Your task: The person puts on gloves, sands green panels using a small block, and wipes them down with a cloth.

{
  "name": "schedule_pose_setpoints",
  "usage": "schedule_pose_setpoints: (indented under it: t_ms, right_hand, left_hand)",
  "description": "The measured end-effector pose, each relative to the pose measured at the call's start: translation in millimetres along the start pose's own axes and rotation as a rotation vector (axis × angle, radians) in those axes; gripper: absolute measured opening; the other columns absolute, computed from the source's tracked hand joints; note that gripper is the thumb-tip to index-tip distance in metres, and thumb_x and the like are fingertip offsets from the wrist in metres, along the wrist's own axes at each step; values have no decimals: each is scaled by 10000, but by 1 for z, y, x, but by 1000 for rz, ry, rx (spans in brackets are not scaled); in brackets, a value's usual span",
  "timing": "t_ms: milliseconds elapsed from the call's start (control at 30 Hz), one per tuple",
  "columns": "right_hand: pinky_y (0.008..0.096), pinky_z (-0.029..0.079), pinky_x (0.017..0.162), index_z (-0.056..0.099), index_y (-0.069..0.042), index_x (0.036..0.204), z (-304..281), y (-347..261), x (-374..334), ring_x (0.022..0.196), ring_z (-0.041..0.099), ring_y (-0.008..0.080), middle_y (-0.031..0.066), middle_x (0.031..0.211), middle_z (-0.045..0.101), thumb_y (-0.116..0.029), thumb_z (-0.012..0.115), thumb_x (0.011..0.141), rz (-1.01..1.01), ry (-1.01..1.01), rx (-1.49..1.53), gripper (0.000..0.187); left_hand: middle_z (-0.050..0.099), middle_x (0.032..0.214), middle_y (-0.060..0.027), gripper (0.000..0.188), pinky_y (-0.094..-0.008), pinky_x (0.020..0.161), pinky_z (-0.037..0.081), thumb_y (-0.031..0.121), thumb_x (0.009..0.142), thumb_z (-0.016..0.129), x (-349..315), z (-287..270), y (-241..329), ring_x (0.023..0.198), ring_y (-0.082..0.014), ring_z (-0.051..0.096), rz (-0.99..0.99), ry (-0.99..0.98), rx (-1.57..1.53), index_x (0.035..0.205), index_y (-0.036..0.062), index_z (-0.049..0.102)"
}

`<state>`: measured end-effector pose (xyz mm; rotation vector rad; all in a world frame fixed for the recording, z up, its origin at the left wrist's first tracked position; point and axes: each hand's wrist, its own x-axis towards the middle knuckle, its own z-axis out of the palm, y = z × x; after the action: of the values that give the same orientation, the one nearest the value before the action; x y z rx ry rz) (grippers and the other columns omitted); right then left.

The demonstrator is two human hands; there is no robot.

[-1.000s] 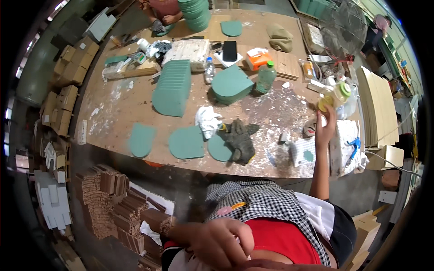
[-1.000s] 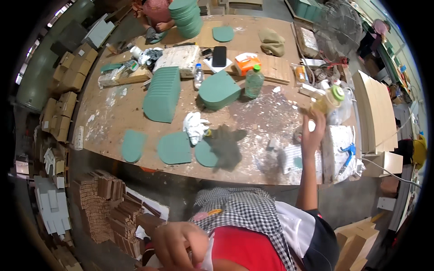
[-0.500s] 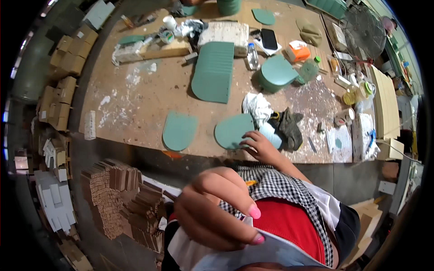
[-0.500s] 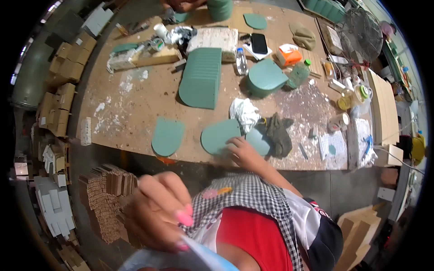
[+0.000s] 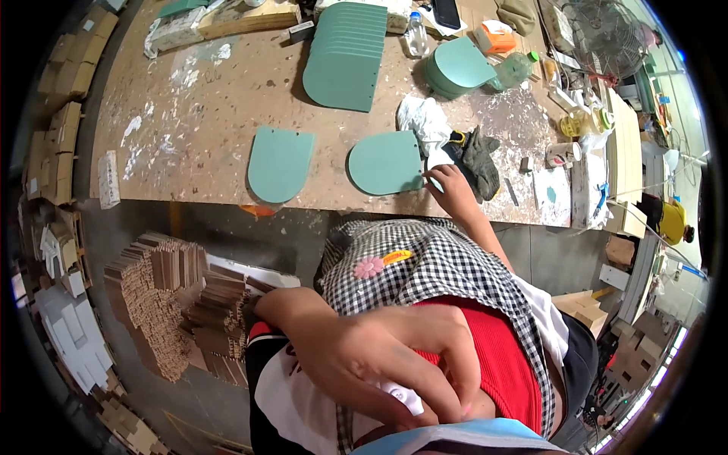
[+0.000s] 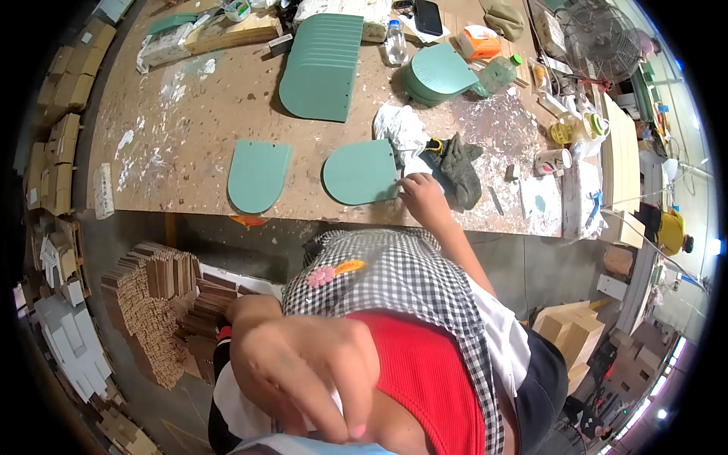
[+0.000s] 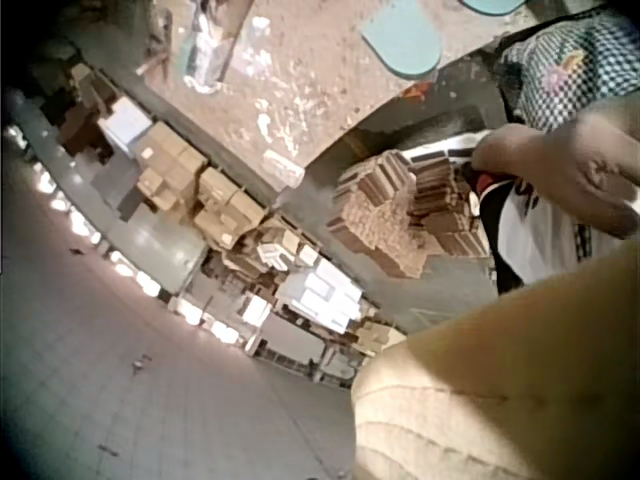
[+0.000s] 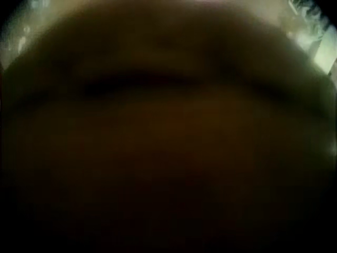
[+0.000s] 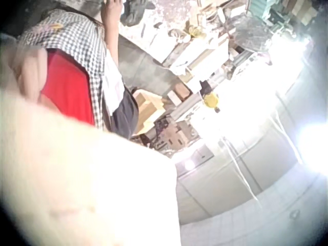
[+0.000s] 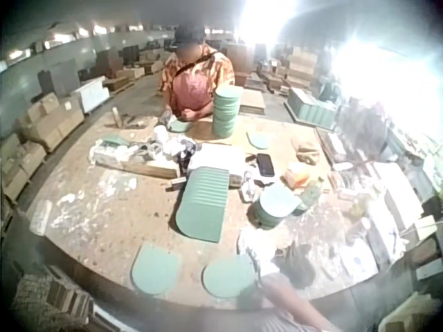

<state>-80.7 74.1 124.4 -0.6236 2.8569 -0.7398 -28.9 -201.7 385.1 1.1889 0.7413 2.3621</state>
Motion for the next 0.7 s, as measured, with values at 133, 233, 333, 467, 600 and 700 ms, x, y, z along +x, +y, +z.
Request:
schedule_pose_setpoints:
  t_ms: [133, 233, 333, 467, 600, 700]
  right_hand:
    - [419, 507, 882, 704, -112, 1058, -1, 16, 0, 1051, 603, 316, 88, 1074, 663, -156, 720, 844, -32, -8, -51, 219]
    - [425, 505, 881, 703, -111, 1057, -2, 20, -1, 1048, 604, 314, 93, 1074, 665, -157, 717, 846, -14, 16, -47, 216]
    - [412, 484, 934, 703, -85, 1069, -3, 18, -6, 1044, 583, 310, 96, 1078, 667, -132, 716, 862, -1, -7, -7, 213]
    - [428, 498, 900, 702, -80, 1053, 1, 34, -14, 1031, 594, 330, 115, 1053, 667, -137, 739, 828, -9, 41, 12, 235]
    - [444, 516, 879, 706, -81, 1056, -11, 39, -20, 1036, 606, 356, 129, 1032, 668, -121, 753, 797, 44, 101, 34, 266]
    - [438, 515, 897, 706, -80, 1052, -15, 48, -24, 1055, 607, 350, 126, 1056, 674, -86, 739, 805, 51, 162, 35, 249]
  left_hand:
    - [595, 1132, -106, 162, -364, 846, 437, 126, 886, 757, 7, 7, -21, 997, -228, 572, 279, -59, 73, 990, 17, 695]
    - [660, 1053, -145, 191, -316, 688, 485, 145, 929, 716, 15, 21, -16, 916, -258, 574, 126, 128, 92, 871, -36, 731]
    - [639, 859, -113, 123, -310, 640, 485, 62, 863, 753, 23, 27, -22, 812, -239, 561, 39, 370, -52, 767, 0, 707]
    - [642, 927, -144, 233, -315, 636, 477, 178, 905, 739, 37, 18, -30, 803, -236, 554, 83, 277, -14, 760, -1, 705]
    - [619, 1003, -171, 286, -275, 601, 467, 198, 963, 620, 61, 21, -39, 752, -226, 553, 246, 254, -31, 846, -59, 669]
    - [621, 1028, -172, 322, -286, 650, 468, 256, 972, 605, 67, 22, -50, 800, -226, 565, 247, 240, -64, 896, -48, 679]
